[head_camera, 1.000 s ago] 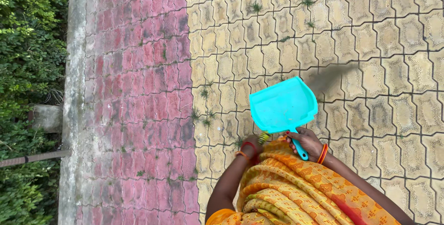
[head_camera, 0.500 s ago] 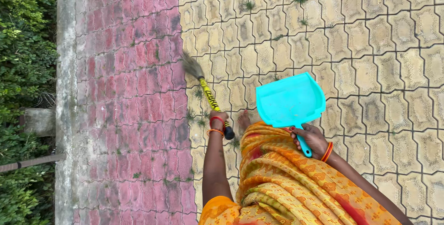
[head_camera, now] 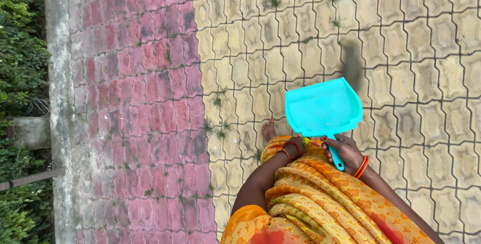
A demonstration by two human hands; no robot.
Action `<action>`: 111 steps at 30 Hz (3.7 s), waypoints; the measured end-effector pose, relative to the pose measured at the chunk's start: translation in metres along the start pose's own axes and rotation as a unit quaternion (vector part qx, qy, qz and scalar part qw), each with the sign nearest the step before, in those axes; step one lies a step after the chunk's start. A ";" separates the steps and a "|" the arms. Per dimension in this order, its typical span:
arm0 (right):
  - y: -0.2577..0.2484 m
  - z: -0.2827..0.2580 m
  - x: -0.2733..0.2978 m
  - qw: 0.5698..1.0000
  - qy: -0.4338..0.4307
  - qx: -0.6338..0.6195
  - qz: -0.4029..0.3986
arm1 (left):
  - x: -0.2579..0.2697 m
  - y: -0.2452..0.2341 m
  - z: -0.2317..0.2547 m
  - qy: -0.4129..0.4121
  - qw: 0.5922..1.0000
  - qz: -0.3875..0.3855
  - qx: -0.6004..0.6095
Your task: The person sweeps debris on a paved outdoor floor using a small broom and collects it into a blue dustpan.
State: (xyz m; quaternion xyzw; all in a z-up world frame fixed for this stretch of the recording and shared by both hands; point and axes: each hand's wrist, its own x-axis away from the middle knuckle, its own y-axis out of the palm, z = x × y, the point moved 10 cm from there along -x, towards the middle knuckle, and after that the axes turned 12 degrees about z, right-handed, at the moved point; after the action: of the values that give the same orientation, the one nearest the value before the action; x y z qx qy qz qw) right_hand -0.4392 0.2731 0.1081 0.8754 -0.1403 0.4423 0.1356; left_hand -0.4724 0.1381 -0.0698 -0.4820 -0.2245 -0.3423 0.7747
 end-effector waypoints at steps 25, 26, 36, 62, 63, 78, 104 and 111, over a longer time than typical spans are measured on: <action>0.111 -0.030 -0.044 0.999 0.012 -0.025 0.042 | -0.046 -0.286 -0.258 -0.248 0.888 0.305 0.238; 0.113 -0.029 -0.045 0.999 0.013 -0.021 0.045 | -0.047 -0.269 -0.247 -0.238 0.901 0.282 0.226; 0.140 -0.031 -0.051 0.998 0.027 -0.006 0.064 | -0.022 -0.163 -0.081 0.121 0.983 0.105 -0.086; 0.103 -0.113 -0.098 0.999 0.029 0.027 -0.024 | -0.079 -0.321 -0.206 -0.287 0.876 0.335 0.196; 0.097 -0.116 -0.098 0.999 0.027 0.025 -0.025 | -0.083 -0.307 -0.187 -0.287 0.878 0.330 0.196; 0.069 -0.174 -0.114 0.997 0.005 0.035 -0.072 | -0.102 -0.169 0.079 0.075 0.992 0.064 -0.084; 0.054 -0.255 -0.177 0.999 -0.007 -0.026 0.024 | -0.217 -0.363 -0.086 -0.238 0.927 0.249 0.146; 0.124 -0.284 -0.204 1.000 -0.003 0.004 0.001 | -0.237 -0.297 -0.006 0.095 0.915 -0.022 -0.391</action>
State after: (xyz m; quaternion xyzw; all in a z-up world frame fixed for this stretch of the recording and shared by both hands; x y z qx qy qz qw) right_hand -0.8099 0.2870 0.1192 0.8768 -0.1401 0.4407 0.1316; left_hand -0.8513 0.1180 -0.0571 -0.7066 -0.0090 -0.4637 0.5344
